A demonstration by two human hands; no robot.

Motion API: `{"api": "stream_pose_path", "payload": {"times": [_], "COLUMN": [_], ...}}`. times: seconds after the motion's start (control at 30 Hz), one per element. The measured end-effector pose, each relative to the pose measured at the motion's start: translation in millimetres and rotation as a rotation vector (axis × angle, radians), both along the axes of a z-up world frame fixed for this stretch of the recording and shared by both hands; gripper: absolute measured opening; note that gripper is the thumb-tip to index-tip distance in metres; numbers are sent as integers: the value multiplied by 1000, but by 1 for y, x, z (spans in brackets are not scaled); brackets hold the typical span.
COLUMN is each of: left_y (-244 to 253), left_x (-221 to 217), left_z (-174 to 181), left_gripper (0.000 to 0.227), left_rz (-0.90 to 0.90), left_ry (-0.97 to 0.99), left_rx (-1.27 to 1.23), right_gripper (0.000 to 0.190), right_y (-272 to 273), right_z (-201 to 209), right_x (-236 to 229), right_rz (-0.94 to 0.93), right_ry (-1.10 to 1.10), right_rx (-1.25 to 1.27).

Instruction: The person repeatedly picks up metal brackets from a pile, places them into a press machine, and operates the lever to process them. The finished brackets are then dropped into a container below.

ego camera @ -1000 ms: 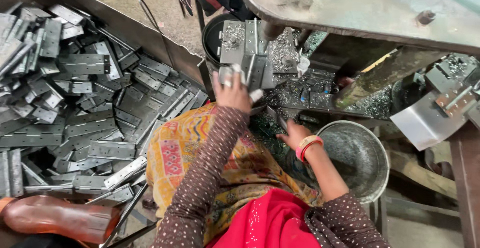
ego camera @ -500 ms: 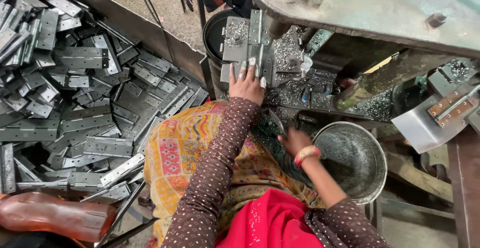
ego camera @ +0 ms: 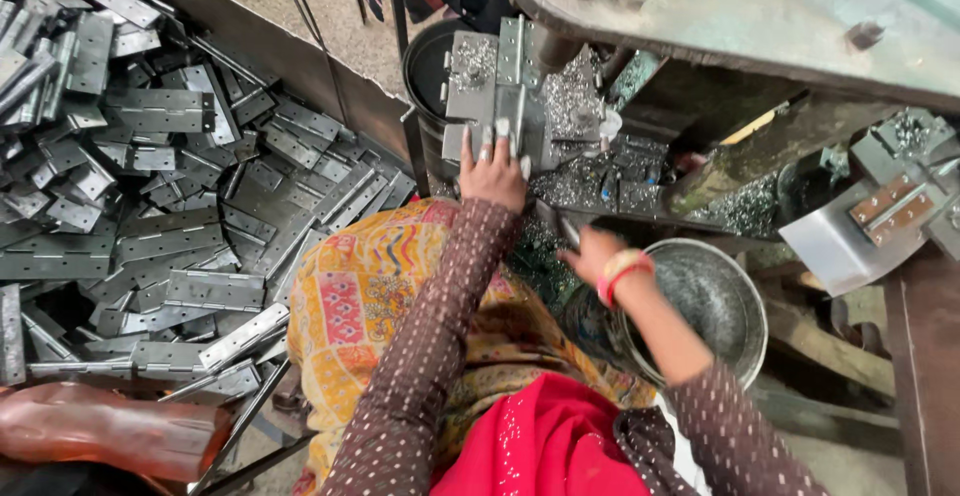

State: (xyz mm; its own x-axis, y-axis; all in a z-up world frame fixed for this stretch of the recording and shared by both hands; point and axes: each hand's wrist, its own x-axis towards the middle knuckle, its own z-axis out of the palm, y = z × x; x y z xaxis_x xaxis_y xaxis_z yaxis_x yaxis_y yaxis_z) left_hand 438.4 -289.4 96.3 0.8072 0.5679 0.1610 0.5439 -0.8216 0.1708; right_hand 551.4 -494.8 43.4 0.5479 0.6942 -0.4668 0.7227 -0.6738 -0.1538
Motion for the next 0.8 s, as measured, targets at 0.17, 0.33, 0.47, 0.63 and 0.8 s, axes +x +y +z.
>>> {"api": "stream_pose_path", "payload": {"times": [0.17,0.33,0.47,0.63,0.8], "left_y": [22,32,17,15,11], "left_x": [33,33,17,10,9], "left_z": [-15,-23,-22,-6,-5], "left_gripper": [36,32,34,29,28], "left_rz": [19,-38,-20,-29,-13], "left_ry": [53,45,-6,27,-9], "left_rx": [30,49,17,-18,-36], "right_gripper": [56,51,54,55,52], "right_y": [-7,-34,-41,-9,-13], "right_z": [-2,-58,-72,-17,-11], "right_x": [-2,-26,-32,-4,-16], "right_rz": [29,-99,-88,29,-30], "right_ry": [-30,-11,4,-69,-61], "right_rx": [42,239,110,-2,71]}}
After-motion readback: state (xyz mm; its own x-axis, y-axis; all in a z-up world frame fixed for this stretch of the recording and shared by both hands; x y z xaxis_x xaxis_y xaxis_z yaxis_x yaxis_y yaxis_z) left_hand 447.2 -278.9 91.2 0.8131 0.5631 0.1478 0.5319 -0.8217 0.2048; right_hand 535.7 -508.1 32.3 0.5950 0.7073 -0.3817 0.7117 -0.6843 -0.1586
